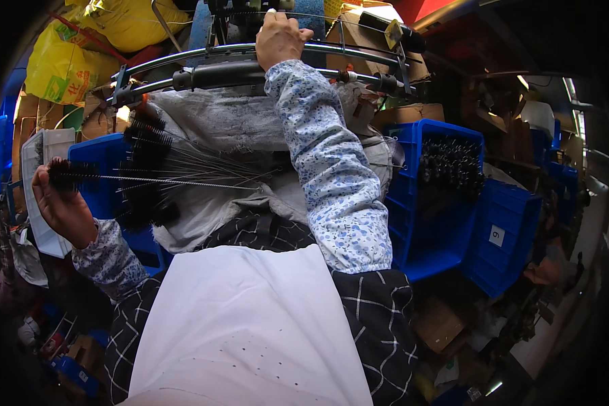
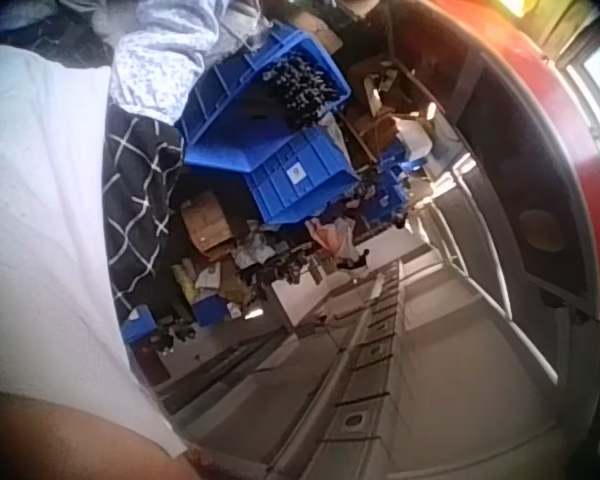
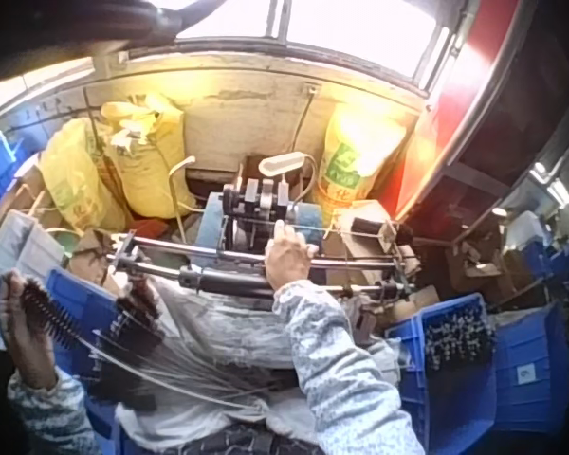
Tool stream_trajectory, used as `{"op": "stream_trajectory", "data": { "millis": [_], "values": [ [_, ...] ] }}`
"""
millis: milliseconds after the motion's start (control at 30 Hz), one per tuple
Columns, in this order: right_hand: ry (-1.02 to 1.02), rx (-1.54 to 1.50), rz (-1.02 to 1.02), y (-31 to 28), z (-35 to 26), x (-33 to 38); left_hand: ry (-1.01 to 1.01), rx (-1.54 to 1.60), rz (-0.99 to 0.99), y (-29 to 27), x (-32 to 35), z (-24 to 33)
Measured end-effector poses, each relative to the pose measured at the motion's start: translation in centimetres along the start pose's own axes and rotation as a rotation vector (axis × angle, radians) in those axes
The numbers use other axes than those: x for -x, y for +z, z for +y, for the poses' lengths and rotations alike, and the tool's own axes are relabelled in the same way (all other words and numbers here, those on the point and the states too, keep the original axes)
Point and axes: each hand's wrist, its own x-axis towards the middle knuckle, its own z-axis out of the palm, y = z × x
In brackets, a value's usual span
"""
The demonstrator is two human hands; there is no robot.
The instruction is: Using a mechanical twisting machine to assemble wire brushes from pre-cut bundles of metal wires.
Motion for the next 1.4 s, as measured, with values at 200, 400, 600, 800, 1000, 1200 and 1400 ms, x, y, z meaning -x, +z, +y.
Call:
{"op": "stream_trajectory", "data": {
  "millis": [200, 400, 600, 800, 1000, 1200, 1400],
  "values": [
    [-0.011, 0.028, 0.026, -1.7, 6.1, 0.1, -0.002, 0.000, 0.014, -0.9, -0.2, -0.1],
    [0.143, -0.128, -0.213, -3.7, 10.3, -2.1, -0.075, -0.056, 0.008, 0.6, -0.2, -0.3],
    [-0.096, 0.103, -0.285, -3.1, 15.1, -4.4, -0.155, 0.081, -0.223, 3.4, -0.5, -1.7],
    [0.109, -0.336, -0.832, -15.4, 12.5, 2.0, -0.307, 0.104, -0.309, 6.5, 0.2, -2.9],
    [-0.199, -1.146, -0.853, -12.1, -2.0, 8.6, -0.270, 0.020, -0.423, 11.7, 6.3, -5.4],
    [-0.020, -0.581, -0.302, -8.4, 0.2, 5.1, -0.198, -0.398, -0.541, 6.1, 2.7, -5.3],
    [-0.068, 0.111, 0.010, -3.2, 5.7, -0.4, -0.058, -0.971, -0.690, 0.4, 0.2, -8.7]
  ]
}}
